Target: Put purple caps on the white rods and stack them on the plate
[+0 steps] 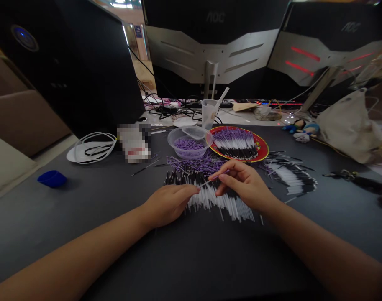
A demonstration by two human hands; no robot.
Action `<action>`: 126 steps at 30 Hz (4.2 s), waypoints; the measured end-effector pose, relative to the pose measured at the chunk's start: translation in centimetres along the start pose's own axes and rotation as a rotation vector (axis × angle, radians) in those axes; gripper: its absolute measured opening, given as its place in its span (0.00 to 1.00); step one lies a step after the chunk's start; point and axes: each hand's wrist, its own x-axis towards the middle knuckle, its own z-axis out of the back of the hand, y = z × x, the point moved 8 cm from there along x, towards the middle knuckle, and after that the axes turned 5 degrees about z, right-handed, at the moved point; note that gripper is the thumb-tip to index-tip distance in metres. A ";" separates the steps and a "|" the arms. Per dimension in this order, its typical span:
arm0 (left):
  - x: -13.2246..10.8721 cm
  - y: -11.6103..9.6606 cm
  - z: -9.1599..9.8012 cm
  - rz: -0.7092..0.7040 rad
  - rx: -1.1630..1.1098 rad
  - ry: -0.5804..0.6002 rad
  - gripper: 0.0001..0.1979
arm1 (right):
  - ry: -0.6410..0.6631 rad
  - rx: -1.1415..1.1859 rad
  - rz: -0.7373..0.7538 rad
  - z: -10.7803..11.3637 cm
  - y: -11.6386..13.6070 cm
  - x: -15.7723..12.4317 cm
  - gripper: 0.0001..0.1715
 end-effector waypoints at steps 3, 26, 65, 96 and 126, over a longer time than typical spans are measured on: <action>0.0 -0.1 0.0 -0.019 0.015 -0.002 0.13 | 0.021 0.027 -0.002 -0.1 0.1 0.0 0.08; 0.2 -0.6 0.5 -0.028 0.122 -0.082 0.10 | 0.111 -0.117 0.012 -2.3 0.0 -0.6 0.03; -0.6 -1.7 -1.1 -0.106 0.268 -0.007 0.11 | 0.389 -0.799 0.371 -4.8 0.8 -2.3 0.14; 0.3 1.3 0.7 0.059 0.129 -0.072 0.08 | 0.390 -1.465 0.336 0.1 -2.1 0.9 0.10; -0.1 1.0 -0.5 0.125 -0.016 0.049 0.20 | -0.216 0.095 -0.040 2.3 -1.4 0.8 0.16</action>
